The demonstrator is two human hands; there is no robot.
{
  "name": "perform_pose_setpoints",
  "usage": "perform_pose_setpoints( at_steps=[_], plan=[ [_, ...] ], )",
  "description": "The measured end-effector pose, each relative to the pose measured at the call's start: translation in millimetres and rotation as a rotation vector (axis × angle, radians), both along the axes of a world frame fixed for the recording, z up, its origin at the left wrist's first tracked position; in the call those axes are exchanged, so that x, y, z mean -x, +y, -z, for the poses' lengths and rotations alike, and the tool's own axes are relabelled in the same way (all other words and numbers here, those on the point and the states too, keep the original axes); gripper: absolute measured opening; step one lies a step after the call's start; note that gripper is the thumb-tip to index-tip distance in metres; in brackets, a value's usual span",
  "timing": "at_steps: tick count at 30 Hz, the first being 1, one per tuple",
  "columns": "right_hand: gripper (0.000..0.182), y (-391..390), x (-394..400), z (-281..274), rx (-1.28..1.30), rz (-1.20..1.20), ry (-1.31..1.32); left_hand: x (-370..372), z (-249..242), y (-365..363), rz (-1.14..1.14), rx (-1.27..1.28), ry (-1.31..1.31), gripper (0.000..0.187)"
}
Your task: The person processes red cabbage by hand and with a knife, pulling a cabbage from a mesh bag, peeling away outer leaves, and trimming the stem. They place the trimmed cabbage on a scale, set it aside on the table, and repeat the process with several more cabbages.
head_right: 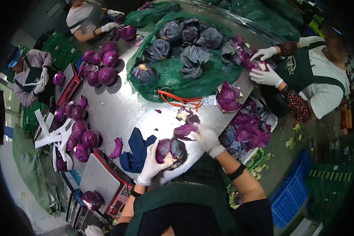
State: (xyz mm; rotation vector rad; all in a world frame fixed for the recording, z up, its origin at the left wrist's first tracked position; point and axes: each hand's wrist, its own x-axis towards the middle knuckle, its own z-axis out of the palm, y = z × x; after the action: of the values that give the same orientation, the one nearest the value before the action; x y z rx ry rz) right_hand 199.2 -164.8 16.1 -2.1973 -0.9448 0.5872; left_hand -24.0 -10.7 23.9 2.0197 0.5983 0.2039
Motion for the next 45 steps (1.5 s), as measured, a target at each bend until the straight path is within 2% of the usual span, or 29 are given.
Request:
perform_pose_setpoints(
  at_steps=[1, 3, 4, 5, 7, 9, 10, 12, 13, 15, 16, 17, 18, 19, 20, 21, 23, 26, 28, 29, 31, 33, 35, 37, 39, 41, 43, 44, 45],
  plan=[
    [0.043, -2.7, 20.1, -1.0, -0.145, -0.036, 0.129, 1.3, 2.4, -7.0, -0.061, -0.041, -0.006, 0.102],
    [0.053, -1.4, 63.1, 12.0, -0.329, -0.089, 0.147, -3.5, 10.1, -19.1, -0.185, -0.067, -0.017, 0.103],
    [0.055, 0.7, 74.2, 2.7, -0.299, -0.136, -0.090, -6.9, 9.1, -24.5, -0.229, -0.091, -0.002, 0.101],
    [0.053, 1.9, 88.3, 15.5, -0.249, -0.072, 0.032, -7.9, 13.6, -26.8, -0.227, -0.088, -0.007, 0.101],
    [0.045, 10.0, 88.3, 21.3, -0.265, -0.020, -0.044, -8.4, 24.9, -31.9, -0.291, -0.112, -0.061, 0.100],
    [0.031, 19.2, 75.3, 36.9, -0.286, 0.143, 0.044, -9.0, 19.4, -33.7, -0.301, -0.095, -0.018, 0.099],
    [0.021, 18.2, 64.1, 30.3, -0.193, 0.304, 0.515, -5.5, 21.4, -33.0, -0.287, -0.067, -0.056, 0.099],
    [0.018, 14.5, 47.9, 60.3, -0.243, 0.285, 0.600, 8.0, 38.6, -26.8, -0.221, -0.008, -0.137, 0.099],
    [0.018, 12.8, 44.6, 70.7, -0.230, 0.301, 0.726, 21.7, 50.8, -24.5, -0.186, 0.196, -0.184, 0.101],
    [0.017, 17.5, 44.7, 38.6, -0.268, 0.327, 0.848, 34.3, 8.8, -14.8, -0.151, 0.411, -0.100, 0.103],
    [0.018, 20.6, 48.5, 23.9, -0.272, 0.250, 0.907, 50.9, 21.5, -2.5, -0.012, -0.049, -0.061, 0.108],
    [0.019, 22.8, 52.5, 18.7, -0.278, 0.183, 0.970, 45.8, -14.3, -1.8, 0.039, -0.241, 0.018, 0.103],
    [0.021, 26.8, 49.5, 21.0, -0.294, 0.058, 0.909, 36.4, -36.0, 0.4, 0.192, -0.412, 0.099, 0.098],
    [0.026, 33.1, 43.9, 17.5, -0.270, 0.096, 0.835, 28.8, -46.3, 1.3, 0.340, -0.584, 0.172, 0.094],
    [0.028, 42.8, 34.7, 11.4, -0.339, 0.195, 0.689, 27.6, -38.7, 1.8, 0.400, -0.572, 0.135, 0.087],
    [0.029, 49.9, 11.9, 18.3, -0.392, 0.100, 0.256, 28.0, -34.2, 2.9, 0.386, -0.576, 0.135, 0.087],
    [0.032, 47.3, -15.5, 11.3, -0.458, 0.115, -0.430, 25.9, -26.9, 10.2, 0.060, -0.293, 0.073, 0.086],
    [0.037, 29.9, 4.4, -6.1, -0.249, -0.027, -0.209, 12.9, -19.0, 14.2, -0.183, -0.205, 0.085, 0.081],
    [0.037, 24.3, 41.0, 4.0, -0.379, -0.133, -0.124, 2.2, -21.6, 11.6, -0.304, -0.136, 0.158, 0.079],
    [0.038, 26.2, 60.1, -4.9, -0.174, -0.095, 0.114, 1.0, -20.2, 11.9, -0.303, -0.133, 0.156, 0.079],
    [0.055, 28.7, 83.0, -0.9, -0.244, -0.173, -0.035, -1.6, -16.4, 10.2, -0.316, -0.158, 0.153, 0.078],
    [0.059, 38.7, 97.4, 12.5, -0.096, -0.198, -0.108, -1.8, -13.8, 5.9, -0.330, -0.185, 0.167, 0.076],
    [0.048, 46.8, 91.3, 23.1, -0.159, -0.171, -0.167, -0.1, -9.9, 4.7, -0.313, -0.198, 0.114, 0.074],
    [0.035, 52.6, 68.9, 37.1, -0.140, -0.114, 0.037, 2.9, -7.2, 0.2, -0.302, -0.229, 0.102, 0.073],
    [0.026, 52.4, 40.3, 84.0, 0.035, 0.065, 0.068, 6.3, 0.6, 2.6, -0.261, -0.206, 0.002, 0.070],
    [0.030, 51.0, 30.9, 88.2, 0.091, 0.096, 0.170, 24.5, 6.9, 15.4, -0.104, -0.131, -0.085, 0.069],
    [0.034, 50.4, 37.6, 90.4, -0.245, 0.093, 0.080, 34.6, 14.4, 14.7, -0.241, 0.116, -0.096, 0.070],
    [0.043, 52.3, 39.0, 54.5, -0.063, 0.162, 0.449, 34.7, 16.2, 10.6, -0.299, 0.119, -0.094, 0.070],
    [0.043, 50.7, 47.2, 38.9, -0.060, 0.154, 0.451, 31.5, 17.1, 6.0, -0.355, 0.121, -0.096, 0.070]
  ],
)
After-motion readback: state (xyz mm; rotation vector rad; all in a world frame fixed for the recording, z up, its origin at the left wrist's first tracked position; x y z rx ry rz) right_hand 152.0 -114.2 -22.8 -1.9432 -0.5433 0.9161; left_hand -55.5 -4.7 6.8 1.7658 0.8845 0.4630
